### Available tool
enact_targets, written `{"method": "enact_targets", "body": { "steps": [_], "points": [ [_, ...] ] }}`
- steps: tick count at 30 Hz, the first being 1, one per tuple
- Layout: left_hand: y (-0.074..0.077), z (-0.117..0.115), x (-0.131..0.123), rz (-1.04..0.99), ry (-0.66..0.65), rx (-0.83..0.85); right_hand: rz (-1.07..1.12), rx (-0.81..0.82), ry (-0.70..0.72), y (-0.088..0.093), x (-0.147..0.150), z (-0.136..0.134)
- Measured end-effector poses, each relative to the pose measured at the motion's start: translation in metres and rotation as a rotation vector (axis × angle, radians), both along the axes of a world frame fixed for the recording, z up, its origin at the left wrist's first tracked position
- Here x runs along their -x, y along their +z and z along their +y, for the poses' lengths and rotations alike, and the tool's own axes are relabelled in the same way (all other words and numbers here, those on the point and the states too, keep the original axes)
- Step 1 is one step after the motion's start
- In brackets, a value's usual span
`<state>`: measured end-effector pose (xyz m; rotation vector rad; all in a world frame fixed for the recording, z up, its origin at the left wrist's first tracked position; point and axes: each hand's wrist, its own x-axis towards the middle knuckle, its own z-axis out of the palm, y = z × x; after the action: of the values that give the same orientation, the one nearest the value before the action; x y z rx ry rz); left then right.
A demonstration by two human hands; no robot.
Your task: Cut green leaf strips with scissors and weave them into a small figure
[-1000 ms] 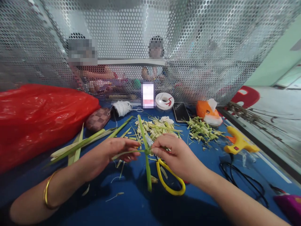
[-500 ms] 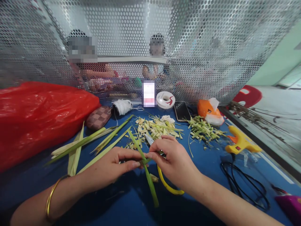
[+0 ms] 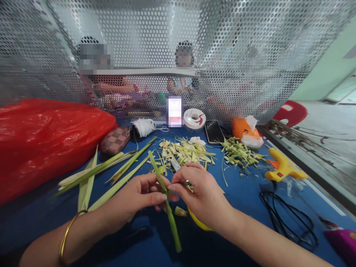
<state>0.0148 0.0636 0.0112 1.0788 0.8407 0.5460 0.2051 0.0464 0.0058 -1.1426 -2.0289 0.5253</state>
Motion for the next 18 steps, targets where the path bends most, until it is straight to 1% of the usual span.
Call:
{"method": "enact_targets", "body": {
  "steps": [2, 6, 8, 9, 11, 12, 13, 14, 18],
  "points": [
    [-0.003, -0.002, -0.002, 0.002, 0.009, 0.022, 0.000, -0.030, 0.001, -0.002, 0.001, -0.001],
    [-0.007, -0.003, -0.001, -0.053, 0.099, 0.007, 0.022, -0.148, 0.038, 0.001, 0.000, -0.006],
    [-0.008, -0.001, 0.001, -0.103, 0.122, -0.009, 0.118, -0.147, -0.011, 0.005, -0.002, -0.006],
    [-0.008, 0.000, 0.002, -0.135, 0.115, -0.005, 0.194, -0.108, -0.077, 0.006, -0.003, -0.005],
    [-0.008, 0.002, 0.004, -0.208, 0.086, 0.034, 0.364, 0.029, -0.245, 0.009, -0.005, -0.002],
    [-0.008, 0.002, 0.005, -0.246, 0.066, 0.066, 0.440, 0.108, -0.303, 0.010, -0.005, 0.000],
    [-0.008, 0.002, 0.005, -0.282, 0.046, 0.102, 0.495, 0.187, -0.317, 0.010, -0.005, 0.002],
    [-0.009, 0.002, 0.006, -0.316, 0.031, 0.138, 0.526, 0.263, -0.286, 0.010, -0.004, 0.004],
    [-0.014, 0.002, 0.005, -0.440, 0.033, 0.243, 0.600, 0.577, -0.017, 0.009, 0.001, 0.004]
  ]
}}
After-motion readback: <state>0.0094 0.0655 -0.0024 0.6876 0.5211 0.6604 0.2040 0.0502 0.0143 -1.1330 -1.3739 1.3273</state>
